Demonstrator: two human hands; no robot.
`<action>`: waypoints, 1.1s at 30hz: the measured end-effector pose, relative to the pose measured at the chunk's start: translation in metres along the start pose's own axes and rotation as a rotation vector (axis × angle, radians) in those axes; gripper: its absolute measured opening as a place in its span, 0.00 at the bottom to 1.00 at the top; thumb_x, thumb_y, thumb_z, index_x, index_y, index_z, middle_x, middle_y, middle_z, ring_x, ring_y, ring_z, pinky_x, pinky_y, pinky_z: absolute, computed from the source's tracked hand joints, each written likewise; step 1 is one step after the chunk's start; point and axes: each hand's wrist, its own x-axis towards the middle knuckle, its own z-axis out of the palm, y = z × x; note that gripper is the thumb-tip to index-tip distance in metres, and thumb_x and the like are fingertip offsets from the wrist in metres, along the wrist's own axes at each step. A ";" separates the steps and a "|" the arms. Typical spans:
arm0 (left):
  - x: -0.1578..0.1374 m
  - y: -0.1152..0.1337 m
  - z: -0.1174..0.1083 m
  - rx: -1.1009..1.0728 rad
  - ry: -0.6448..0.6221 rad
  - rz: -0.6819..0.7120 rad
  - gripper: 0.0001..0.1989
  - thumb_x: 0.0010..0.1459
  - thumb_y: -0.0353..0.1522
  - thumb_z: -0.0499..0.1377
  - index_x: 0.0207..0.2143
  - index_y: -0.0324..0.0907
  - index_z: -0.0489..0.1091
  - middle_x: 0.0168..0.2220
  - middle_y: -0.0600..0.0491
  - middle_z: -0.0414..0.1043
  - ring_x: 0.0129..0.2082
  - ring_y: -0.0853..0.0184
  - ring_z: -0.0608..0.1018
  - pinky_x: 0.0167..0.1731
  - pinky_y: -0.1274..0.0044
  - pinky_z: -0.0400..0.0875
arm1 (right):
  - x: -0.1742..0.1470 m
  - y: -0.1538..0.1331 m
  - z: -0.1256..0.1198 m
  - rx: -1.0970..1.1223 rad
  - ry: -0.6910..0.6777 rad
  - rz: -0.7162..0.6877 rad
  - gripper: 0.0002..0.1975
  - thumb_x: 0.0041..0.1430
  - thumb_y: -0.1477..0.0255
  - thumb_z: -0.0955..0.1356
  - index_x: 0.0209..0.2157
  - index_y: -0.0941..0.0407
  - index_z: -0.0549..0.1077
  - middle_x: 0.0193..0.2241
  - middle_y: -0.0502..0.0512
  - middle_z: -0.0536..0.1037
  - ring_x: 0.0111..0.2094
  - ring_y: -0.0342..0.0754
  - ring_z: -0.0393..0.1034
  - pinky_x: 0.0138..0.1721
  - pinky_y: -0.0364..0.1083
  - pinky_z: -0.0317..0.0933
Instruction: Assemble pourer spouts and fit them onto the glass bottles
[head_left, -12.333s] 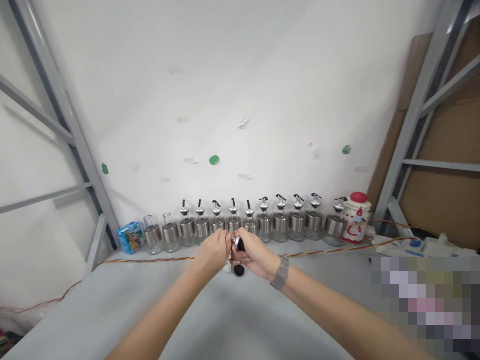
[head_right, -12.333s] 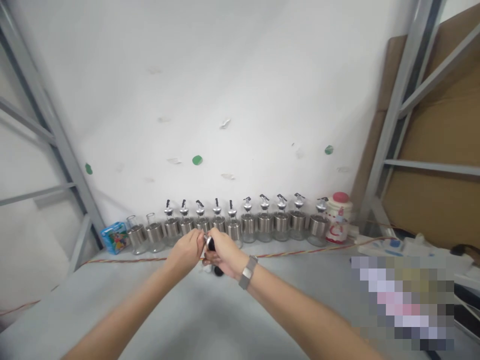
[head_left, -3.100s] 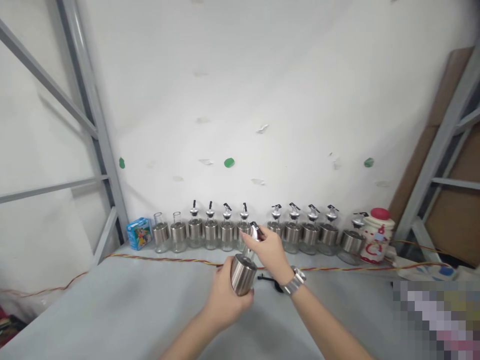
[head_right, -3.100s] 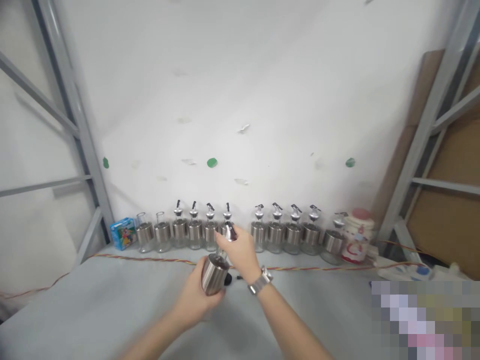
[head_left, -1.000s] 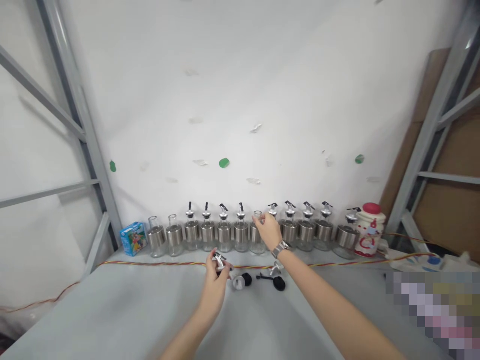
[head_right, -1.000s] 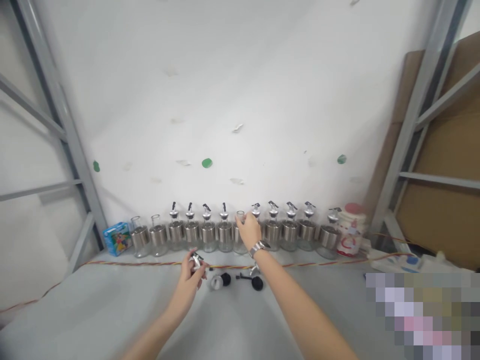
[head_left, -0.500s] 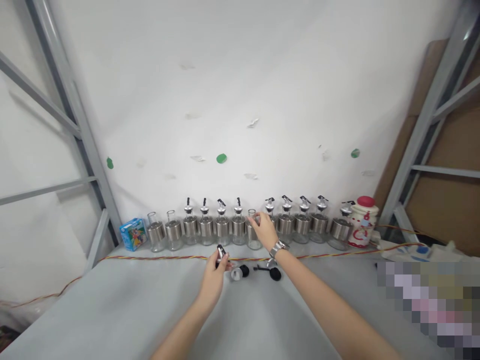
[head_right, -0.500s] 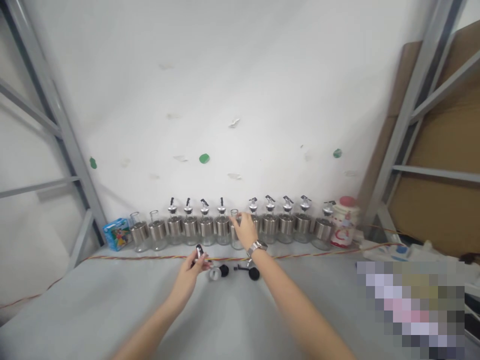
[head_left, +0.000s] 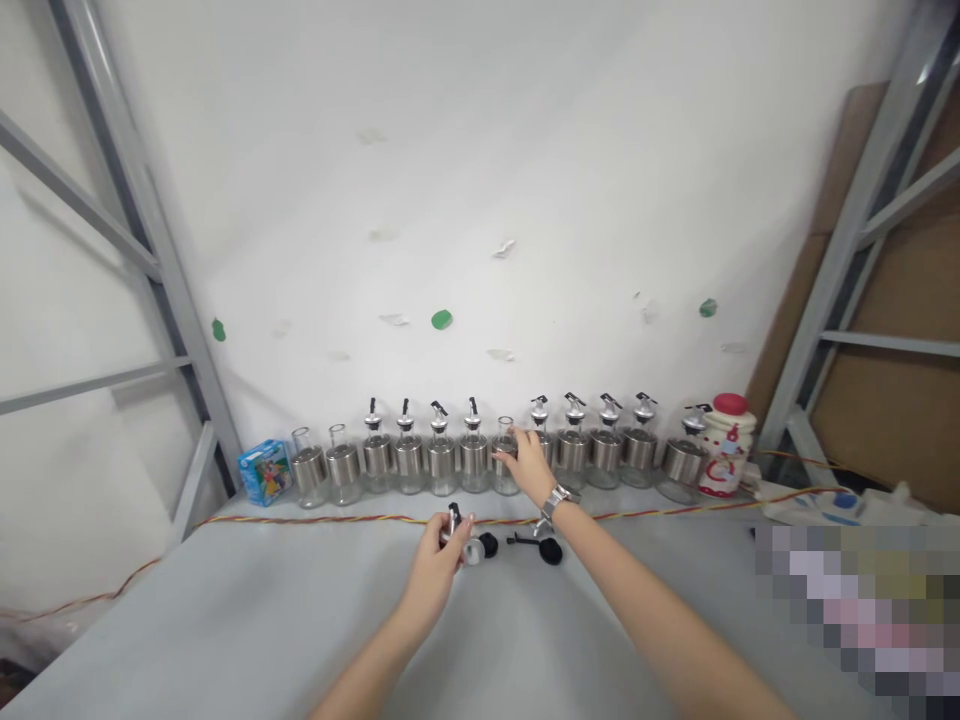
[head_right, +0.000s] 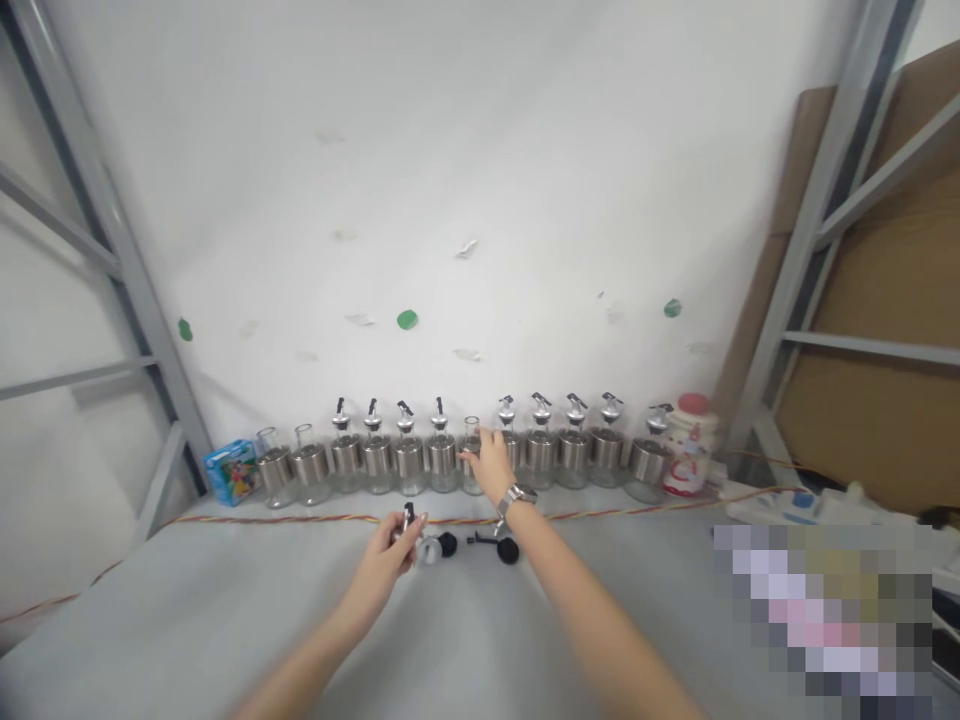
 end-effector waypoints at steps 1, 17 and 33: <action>0.000 -0.002 0.000 0.018 -0.010 0.011 0.18 0.46 0.47 0.55 0.25 0.41 0.62 0.18 0.60 0.58 0.18 0.73 0.63 0.20 0.81 0.57 | 0.000 -0.003 -0.001 0.000 0.002 0.002 0.21 0.51 0.67 0.65 0.46 0.58 0.63 0.38 0.59 0.63 0.38 0.53 0.64 0.42 0.50 0.57; -0.031 -0.001 0.017 0.339 -0.379 0.354 0.12 0.58 0.36 0.46 0.39 0.43 0.64 0.37 0.48 0.61 0.37 0.63 0.65 0.41 0.70 0.59 | -0.121 -0.048 -0.060 0.397 -0.338 -0.074 0.13 0.62 0.64 0.54 0.35 0.55 0.65 0.26 0.51 0.67 0.29 0.45 0.62 0.31 0.43 0.56; -0.024 0.001 0.023 -0.128 -0.319 -0.075 0.16 0.56 0.47 0.43 0.35 0.44 0.55 0.13 0.64 0.55 0.11 0.78 0.53 0.11 0.84 0.44 | -0.125 -0.050 -0.049 0.180 -0.385 -0.257 0.11 0.62 0.67 0.53 0.30 0.55 0.60 0.27 0.52 0.69 0.29 0.45 0.63 0.30 0.43 0.55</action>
